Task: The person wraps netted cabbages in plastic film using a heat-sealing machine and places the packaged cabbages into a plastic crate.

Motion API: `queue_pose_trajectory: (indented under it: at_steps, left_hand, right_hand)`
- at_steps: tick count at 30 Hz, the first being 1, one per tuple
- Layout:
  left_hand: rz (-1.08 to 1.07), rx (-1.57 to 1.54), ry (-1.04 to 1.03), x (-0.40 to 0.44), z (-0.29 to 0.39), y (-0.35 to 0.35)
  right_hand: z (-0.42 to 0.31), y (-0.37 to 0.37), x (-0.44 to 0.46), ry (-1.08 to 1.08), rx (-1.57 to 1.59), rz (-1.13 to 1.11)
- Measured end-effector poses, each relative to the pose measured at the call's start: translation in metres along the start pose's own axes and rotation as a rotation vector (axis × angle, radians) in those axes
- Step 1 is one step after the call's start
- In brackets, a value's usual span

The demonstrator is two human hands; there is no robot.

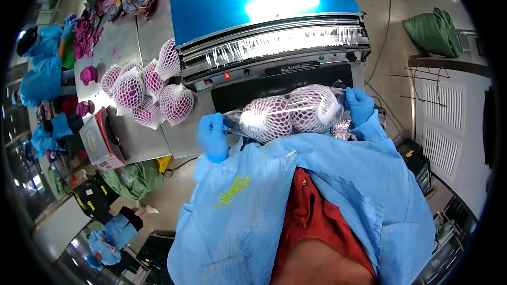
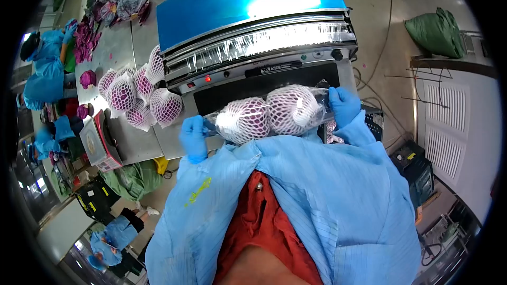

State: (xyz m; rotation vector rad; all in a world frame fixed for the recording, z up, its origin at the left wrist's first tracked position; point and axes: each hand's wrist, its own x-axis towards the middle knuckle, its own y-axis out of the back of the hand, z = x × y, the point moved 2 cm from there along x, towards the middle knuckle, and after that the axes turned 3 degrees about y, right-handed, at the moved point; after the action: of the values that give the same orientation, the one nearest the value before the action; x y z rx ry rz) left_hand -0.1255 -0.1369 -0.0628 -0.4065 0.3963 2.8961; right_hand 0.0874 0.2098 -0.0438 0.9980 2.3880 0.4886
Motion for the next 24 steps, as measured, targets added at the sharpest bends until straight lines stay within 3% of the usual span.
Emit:
queue_pose_trajectory:
  at_steps: [1, 4, 6, 8, 10, 12, 13, 16, 20, 21, 24]
  left_hand:
    - [0.115, 0.207, -0.379, -0.002, 0.004, -0.009]
    - [0.132, 0.737, -0.645, 0.002, 0.015, -0.024]
    - [0.125, 0.729, -0.525, 0.006, 0.015, -0.046]
    - [0.164, 0.68, -0.304, 0.012, 0.011, -0.066]
    - [0.125, 0.725, -0.526, 0.006, 0.013, -0.069]
    - [0.056, 0.666, -0.486, 0.007, 0.023, -0.07]
    - [0.029, 0.593, -0.455, 0.013, 0.012, -0.068]
    - [-0.207, 0.172, -0.679, 0.019, 0.026, -0.07]
    - [-0.671, -0.997, 0.501, 0.007, 0.052, -0.083]
    - [-0.59, -0.831, 0.479, 0.009, 0.076, -0.08]
    - [-0.584, -0.987, 0.612, 0.032, 0.104, -0.085]
  right_hand:
    - [0.005, -0.004, 0.0, 0.156, -0.224, 0.017]
    - [0.002, -0.02, 0.004, 0.501, -0.766, -0.062]
    - [0.006, -0.041, 0.021, 0.671, -0.826, -0.148]
    - [0.011, -0.053, 0.034, 0.726, -0.767, -0.196]
    - [0.008, -0.057, 0.04, 0.721, -0.623, -0.224]
    - [0.006, -0.056, 0.042, 0.691, -0.4, -0.255]
    - [0.005, -0.055, 0.042, 0.663, -0.242, -0.278]
    - [-0.024, -0.051, 0.033, 0.485, 0.356, -0.412]
    - [-0.089, -0.045, 0.025, 0.045, 0.968, -0.57]
    - [-0.096, -0.042, 0.031, 0.1, 0.924, -0.573]
    - [-0.117, -0.041, 0.048, 0.009, 0.991, -0.488]
